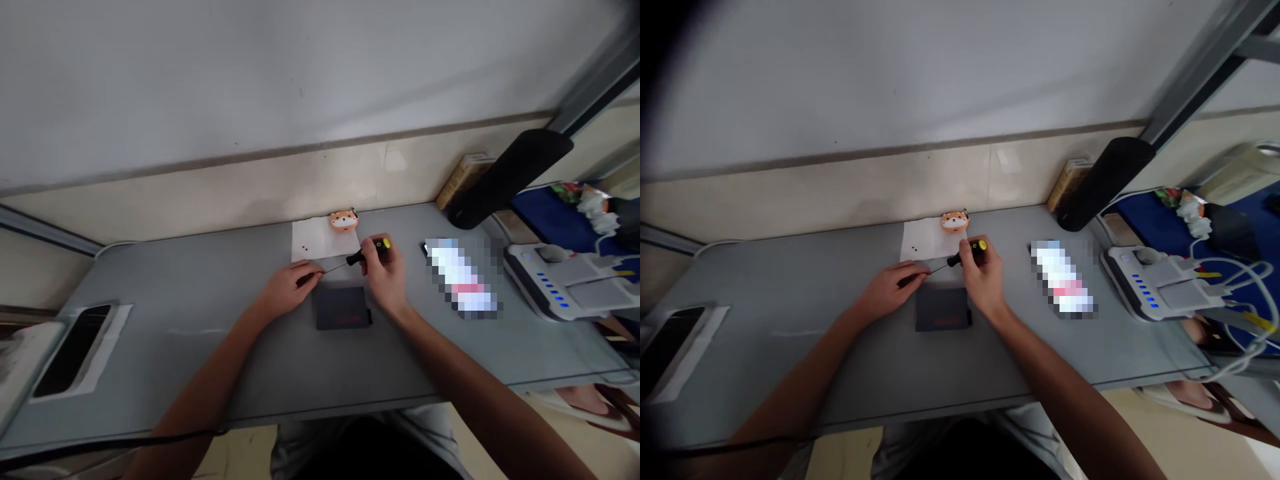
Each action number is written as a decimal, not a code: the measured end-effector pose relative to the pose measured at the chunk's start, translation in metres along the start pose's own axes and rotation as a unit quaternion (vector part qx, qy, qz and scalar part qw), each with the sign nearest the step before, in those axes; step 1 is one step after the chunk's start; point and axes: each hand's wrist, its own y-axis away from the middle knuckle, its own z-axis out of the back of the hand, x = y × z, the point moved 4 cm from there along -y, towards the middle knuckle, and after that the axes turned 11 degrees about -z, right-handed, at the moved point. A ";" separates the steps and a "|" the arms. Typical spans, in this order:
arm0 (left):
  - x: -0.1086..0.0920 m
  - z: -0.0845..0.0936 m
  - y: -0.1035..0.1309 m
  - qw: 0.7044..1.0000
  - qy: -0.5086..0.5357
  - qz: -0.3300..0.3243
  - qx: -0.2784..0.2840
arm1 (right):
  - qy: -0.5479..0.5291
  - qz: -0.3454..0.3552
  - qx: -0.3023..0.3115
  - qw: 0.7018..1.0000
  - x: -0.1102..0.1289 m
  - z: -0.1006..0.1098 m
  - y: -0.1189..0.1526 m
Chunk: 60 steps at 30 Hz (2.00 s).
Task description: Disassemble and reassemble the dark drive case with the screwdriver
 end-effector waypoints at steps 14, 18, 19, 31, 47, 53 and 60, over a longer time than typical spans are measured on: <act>0.002 0.002 -0.002 0.999 0.044 0.005 0.020 | -0.014 0.000 0.013 1.000 -0.004 0.000 -0.002; 0.001 0.001 -0.003 0.998 0.046 0.011 0.033 | -0.025 -0.002 0.018 1.000 -0.002 0.000 -0.002; 0.001 0.001 -0.003 0.998 0.048 0.011 0.034 | -0.025 -0.003 0.016 1.000 -0.002 0.001 -0.003; 0.035 0.036 -0.011 0.983 -0.137 0.120 -0.030 | -0.067 -0.082 -0.050 0.993 -0.007 0.015 -0.021; 0.038 0.036 -0.013 0.985 -0.139 0.101 -0.004 | -0.068 -0.098 -0.069 0.991 -0.006 0.021 -0.024; 0.043 0.042 -0.018 0.990 -0.111 0.085 -0.004 | -0.064 -0.113 -0.067 0.989 -0.006 0.022 -0.025; 0.048 0.047 -0.020 0.993 -0.094 0.078 0.010 | -0.053 -0.116 -0.079 0.989 -0.008 0.024 -0.028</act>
